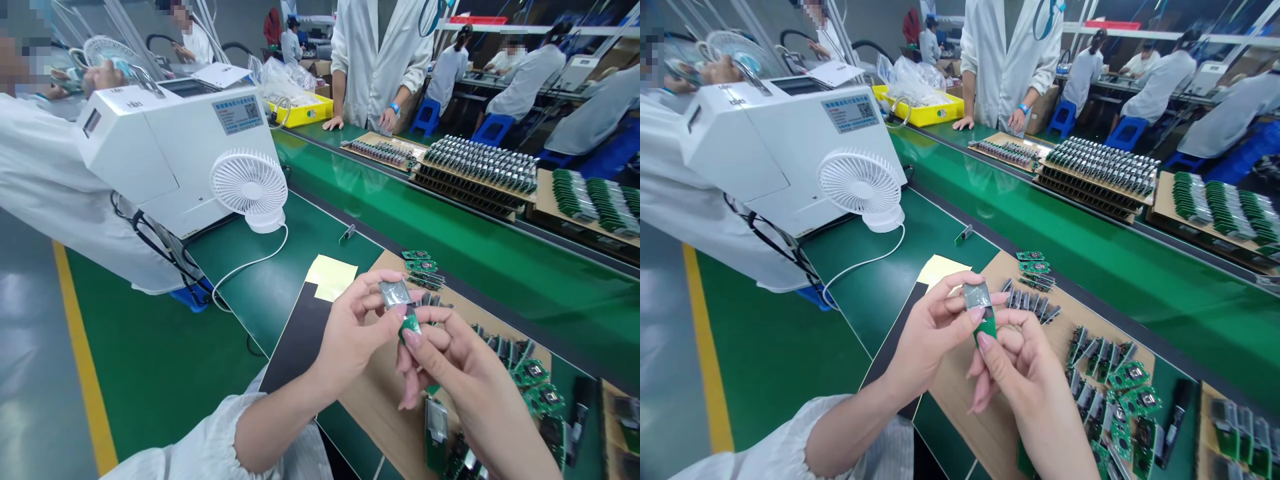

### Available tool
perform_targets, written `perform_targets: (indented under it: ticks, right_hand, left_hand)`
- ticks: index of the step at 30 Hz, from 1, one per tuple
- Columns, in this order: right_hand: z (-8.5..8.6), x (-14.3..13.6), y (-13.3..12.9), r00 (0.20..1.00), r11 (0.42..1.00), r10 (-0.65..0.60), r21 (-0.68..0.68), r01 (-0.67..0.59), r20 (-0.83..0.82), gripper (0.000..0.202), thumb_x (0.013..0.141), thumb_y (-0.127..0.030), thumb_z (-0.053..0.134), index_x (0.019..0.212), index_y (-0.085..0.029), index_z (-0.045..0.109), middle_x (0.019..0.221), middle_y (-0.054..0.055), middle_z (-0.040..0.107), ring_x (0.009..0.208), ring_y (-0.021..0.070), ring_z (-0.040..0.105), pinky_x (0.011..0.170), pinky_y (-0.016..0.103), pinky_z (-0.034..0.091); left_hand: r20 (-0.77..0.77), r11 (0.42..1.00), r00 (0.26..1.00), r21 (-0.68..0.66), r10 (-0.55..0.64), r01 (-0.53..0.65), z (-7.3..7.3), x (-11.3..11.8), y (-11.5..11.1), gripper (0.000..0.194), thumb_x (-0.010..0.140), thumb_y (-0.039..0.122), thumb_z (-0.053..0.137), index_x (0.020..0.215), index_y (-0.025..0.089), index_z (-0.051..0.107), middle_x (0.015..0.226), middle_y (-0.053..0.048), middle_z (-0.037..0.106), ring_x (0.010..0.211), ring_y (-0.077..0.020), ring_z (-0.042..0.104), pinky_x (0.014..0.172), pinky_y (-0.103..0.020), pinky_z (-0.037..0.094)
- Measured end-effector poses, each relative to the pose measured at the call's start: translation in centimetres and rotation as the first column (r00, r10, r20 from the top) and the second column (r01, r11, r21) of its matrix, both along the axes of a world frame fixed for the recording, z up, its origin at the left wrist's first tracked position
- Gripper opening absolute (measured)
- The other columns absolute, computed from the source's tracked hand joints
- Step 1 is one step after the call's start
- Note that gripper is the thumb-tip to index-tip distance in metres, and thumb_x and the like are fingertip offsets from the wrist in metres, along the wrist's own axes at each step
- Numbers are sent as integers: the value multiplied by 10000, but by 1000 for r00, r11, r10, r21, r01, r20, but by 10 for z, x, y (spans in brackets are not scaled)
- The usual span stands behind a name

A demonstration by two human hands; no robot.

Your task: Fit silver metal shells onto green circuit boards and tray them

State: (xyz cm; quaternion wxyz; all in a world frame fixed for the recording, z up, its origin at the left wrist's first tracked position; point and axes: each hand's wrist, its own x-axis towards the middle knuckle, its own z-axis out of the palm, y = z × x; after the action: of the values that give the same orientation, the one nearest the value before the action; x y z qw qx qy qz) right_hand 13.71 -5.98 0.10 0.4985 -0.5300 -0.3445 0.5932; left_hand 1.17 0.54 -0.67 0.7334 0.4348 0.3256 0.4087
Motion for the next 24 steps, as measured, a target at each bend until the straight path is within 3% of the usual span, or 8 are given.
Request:
perform_targets:
  ticks: [4, 7, 9, 16, 24]
  right_hand:
    - [9, -7, -1, 991, 993, -113, -10, 114, 69, 280, 863, -440, 653, 953, -206, 529, 613, -57, 588, 434, 84, 525, 453, 205, 510]
    - [13, -8, -3, 979, 992, -125, -1, 127, 163, 274, 870, -446, 638, 944, -214, 512, 592, -61, 567, 459, 80, 503, 456, 183, 494]
    - [13, -7, -4, 970, 993, -115, 4, 117, 215, 275, 877, -462, 619, 955, -224, 503, 593, -59, 561, 479, 85, 491, 455, 177, 491]
    - [10, -6, -7, 945, 990, -139, 11, 142, 295, 260, 890, -468, 592, 979, -234, 522, 625, -53, 552, 494, 88, 481, 454, 181, 494]
    - [6, -7, -8, 875, 988, -149, 44, 146, 461, 241, 895, -475, 536, 984, -252, 529, 667, -44, 558, 508, 99, 508, 482, 220, 491]
  left_hand:
    - [-296, 952, 950, 307, 102, -6, -4, -3, 4, 311, 847, 342, 655, 1150, 274, 641, 1117, -26, 712, 1078, -170, 641, 967, -301, 478]
    - [-389, 821, 890, 570, 236, 31, -6, -8, 10, 275, 833, 283, 660, 1106, 269, 686, 1294, -38, 630, 1192, -175, 592, 1052, -339, 473]
    - [-397, 741, 877, 667, 271, 73, -5, -10, 14, 270, 834, 241, 647, 1101, 242, 684, 1275, -55, 646, 1189, -163, 603, 1064, -347, 486]
    - [-405, 476, 851, 852, 334, 219, -2, -9, 22, 355, 823, 164, 578, 1176, 162, 621, 1186, -68, 699, 1117, -134, 643, 996, -293, 536]
    - [-302, 199, 836, 951, 458, 235, -7, -1, 34, 162, 848, 175, 576, 982, 160, 666, 1034, -75, 743, 905, -133, 715, 815, -244, 595]
